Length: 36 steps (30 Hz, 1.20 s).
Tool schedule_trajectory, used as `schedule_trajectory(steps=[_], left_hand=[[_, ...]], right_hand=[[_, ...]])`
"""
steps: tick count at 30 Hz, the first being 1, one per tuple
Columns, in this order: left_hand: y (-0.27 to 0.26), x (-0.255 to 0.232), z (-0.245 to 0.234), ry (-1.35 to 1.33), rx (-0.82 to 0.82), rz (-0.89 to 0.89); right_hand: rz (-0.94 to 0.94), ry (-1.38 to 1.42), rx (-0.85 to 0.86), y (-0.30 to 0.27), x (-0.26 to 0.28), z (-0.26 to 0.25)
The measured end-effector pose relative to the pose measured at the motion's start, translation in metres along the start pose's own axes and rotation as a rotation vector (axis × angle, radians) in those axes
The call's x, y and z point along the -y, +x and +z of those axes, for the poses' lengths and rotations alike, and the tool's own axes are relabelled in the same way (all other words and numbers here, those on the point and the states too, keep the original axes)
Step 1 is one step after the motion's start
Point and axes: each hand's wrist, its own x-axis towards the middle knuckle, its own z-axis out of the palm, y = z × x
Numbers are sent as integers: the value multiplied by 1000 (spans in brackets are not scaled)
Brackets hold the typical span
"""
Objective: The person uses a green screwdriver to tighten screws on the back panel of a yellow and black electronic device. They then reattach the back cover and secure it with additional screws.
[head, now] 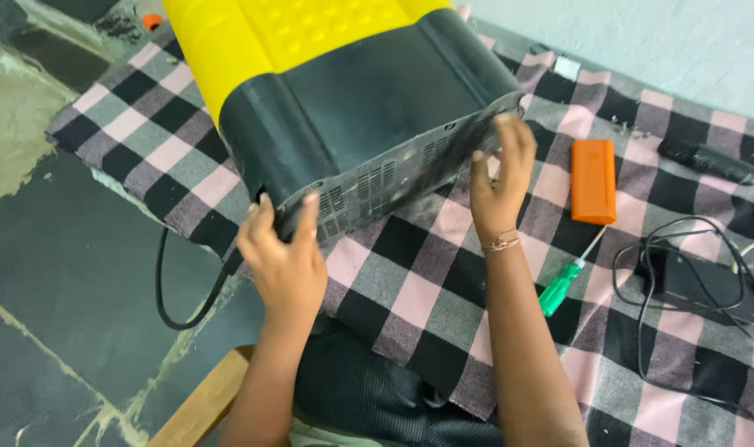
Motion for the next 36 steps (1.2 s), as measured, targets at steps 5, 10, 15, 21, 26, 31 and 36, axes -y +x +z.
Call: schedule_trajectory(steps=[5,10,15,21,26,31,36], left_hand=[[-30,-1,4,-324,29,-342],[-47,-25,21,-731,196,-641],[-54,-30,27,-812,289,-639],[-60,-29,35,-778,299,-627],[-69,-30,37,-884,223,-627],[-77,-27,36,-1164,83,-764],[-77,-25,35,-1272,37,-769]], right_hand=[[395,445,107,-6,-43,13],[472,312,155,-11,-61,24],[596,566,162,-5,-80,18],[520,389,187,-24,-87,20],[479,471,199,-43,-85,31],[567,431,197,-45,-90,32],[635,468,164,-45,-92,29]])
